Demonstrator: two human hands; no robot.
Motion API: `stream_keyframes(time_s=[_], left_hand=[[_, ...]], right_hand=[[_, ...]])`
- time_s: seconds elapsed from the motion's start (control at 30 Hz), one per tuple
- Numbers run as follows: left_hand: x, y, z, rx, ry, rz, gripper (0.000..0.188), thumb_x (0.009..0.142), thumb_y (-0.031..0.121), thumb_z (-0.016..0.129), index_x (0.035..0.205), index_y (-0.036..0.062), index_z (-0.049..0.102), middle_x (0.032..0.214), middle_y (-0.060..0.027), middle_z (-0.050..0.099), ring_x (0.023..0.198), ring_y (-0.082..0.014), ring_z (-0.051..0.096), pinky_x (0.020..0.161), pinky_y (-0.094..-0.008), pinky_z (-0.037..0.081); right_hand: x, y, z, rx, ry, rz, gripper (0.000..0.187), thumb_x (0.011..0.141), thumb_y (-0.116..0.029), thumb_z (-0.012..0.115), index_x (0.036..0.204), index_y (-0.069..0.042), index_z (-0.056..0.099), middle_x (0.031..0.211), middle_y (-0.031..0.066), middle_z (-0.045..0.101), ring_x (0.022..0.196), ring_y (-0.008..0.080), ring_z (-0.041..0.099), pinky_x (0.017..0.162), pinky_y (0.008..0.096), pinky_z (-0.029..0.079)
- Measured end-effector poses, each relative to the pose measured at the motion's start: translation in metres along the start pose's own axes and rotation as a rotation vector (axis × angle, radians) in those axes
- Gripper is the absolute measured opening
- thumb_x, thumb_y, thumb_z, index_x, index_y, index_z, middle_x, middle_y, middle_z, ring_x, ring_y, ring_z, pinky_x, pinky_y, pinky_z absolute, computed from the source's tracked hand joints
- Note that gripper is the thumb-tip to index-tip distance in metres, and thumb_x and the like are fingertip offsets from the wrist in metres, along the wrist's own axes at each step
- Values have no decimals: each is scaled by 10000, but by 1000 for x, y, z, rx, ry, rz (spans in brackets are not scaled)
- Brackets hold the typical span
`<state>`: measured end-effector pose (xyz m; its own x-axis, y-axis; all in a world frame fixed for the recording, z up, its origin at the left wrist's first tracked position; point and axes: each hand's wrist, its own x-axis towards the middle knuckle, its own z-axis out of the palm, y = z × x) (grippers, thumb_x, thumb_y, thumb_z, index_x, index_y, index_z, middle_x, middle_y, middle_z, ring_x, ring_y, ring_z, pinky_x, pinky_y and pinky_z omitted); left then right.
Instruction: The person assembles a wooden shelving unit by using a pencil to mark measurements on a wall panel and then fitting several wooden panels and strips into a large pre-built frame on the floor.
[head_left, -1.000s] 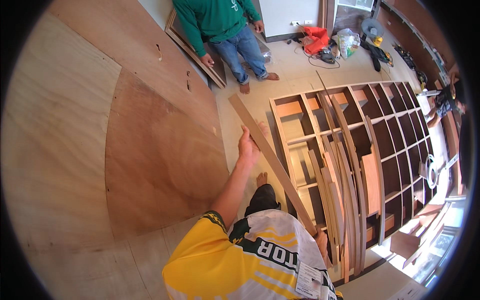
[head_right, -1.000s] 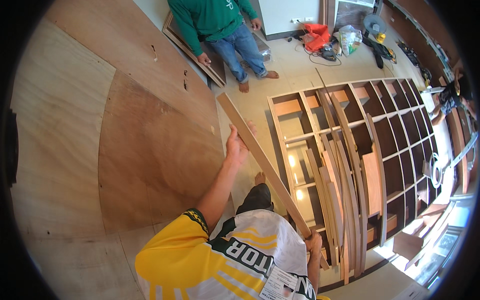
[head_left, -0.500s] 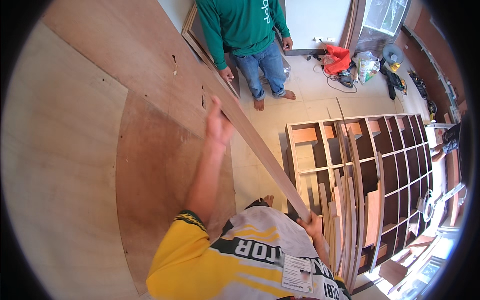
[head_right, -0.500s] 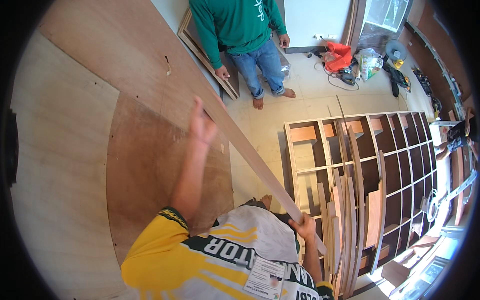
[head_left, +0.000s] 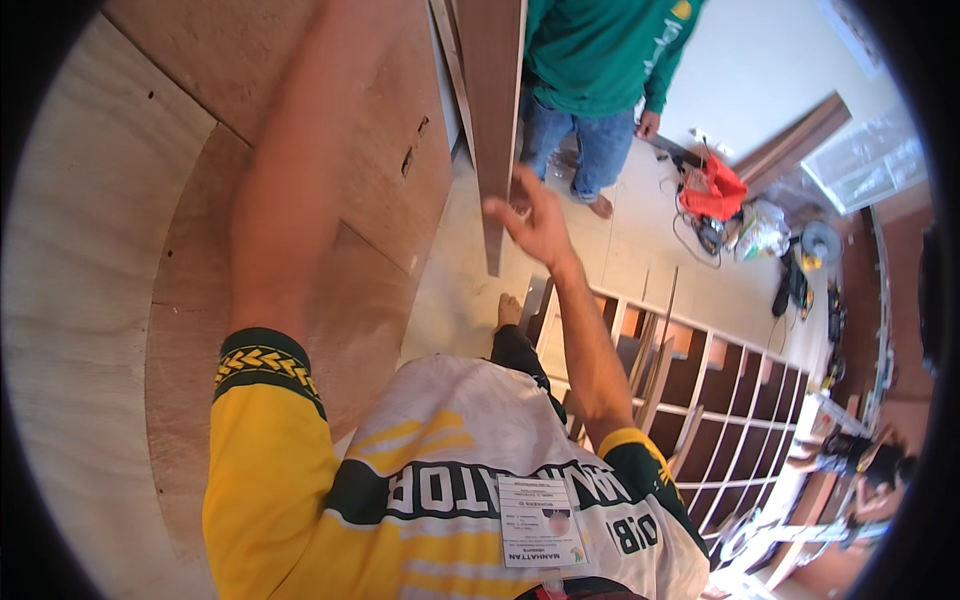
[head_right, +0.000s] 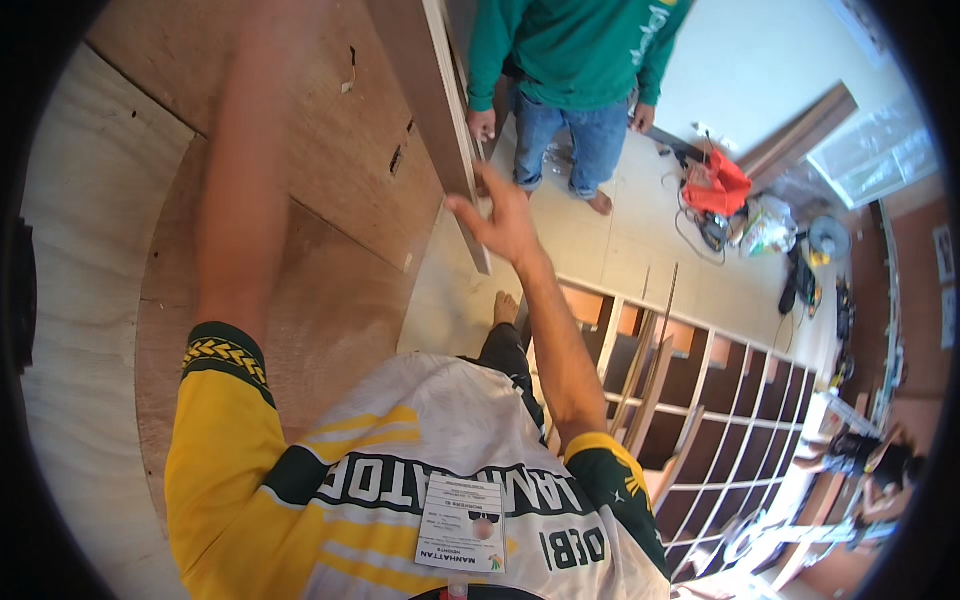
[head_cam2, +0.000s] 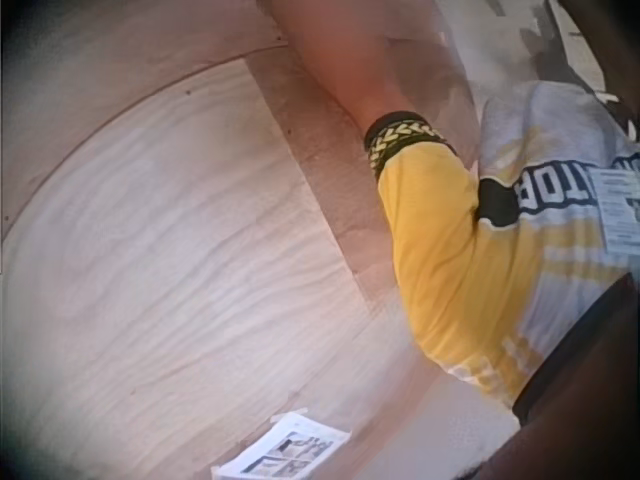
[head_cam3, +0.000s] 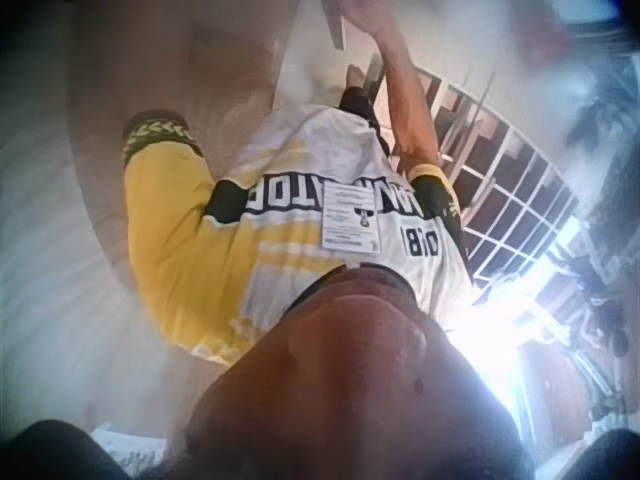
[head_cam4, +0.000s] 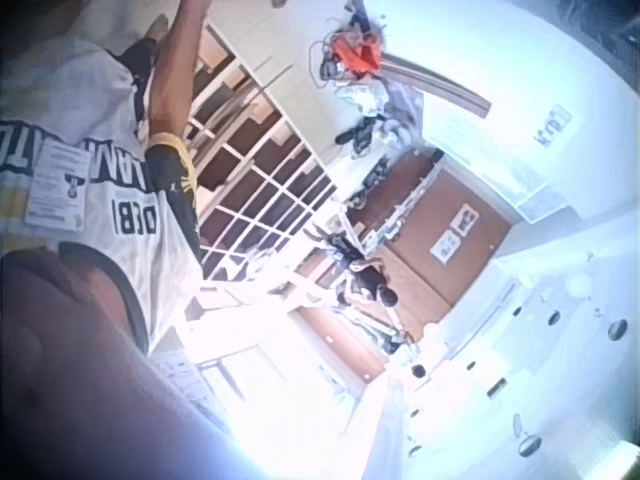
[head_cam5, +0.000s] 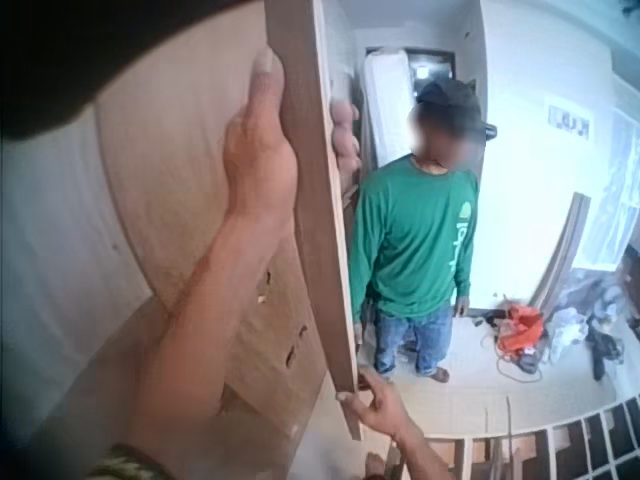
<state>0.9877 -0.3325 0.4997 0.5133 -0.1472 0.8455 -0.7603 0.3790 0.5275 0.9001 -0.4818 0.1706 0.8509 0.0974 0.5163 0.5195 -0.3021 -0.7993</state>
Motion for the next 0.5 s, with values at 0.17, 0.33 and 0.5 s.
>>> stream_keyframes(time_s=[0.17,0.33,0.5], left_hand=[[1,-113,-12,70,93,-15,703,1043,626,424,1222,-32,593,901,-179,731,769,-270,737,736,-338,616],[-81,-169,-67,717,432,-374,674,1055,232,579,1605,66,225,1495,-226,501,1328,-317,547,1031,-406,500],[-300,-164,-89,217,530,-1052,864,986,133,682,1647,49,132,1491,-159,524,1302,-246,561,1047,-368,480]], right_hand=[[186,15,-21,-74,-31,-58,446,846,-323,812,1118,-19,629,817,195,686,756,420,658,669,471,513],[279,122,22,-92,-36,118,354,832,-300,809,1020,-28,683,809,211,700,800,425,685,722,488,523],[336,224,57,-148,-6,343,340,838,-304,795,981,-10,703,901,235,722,905,428,703,792,506,532]])
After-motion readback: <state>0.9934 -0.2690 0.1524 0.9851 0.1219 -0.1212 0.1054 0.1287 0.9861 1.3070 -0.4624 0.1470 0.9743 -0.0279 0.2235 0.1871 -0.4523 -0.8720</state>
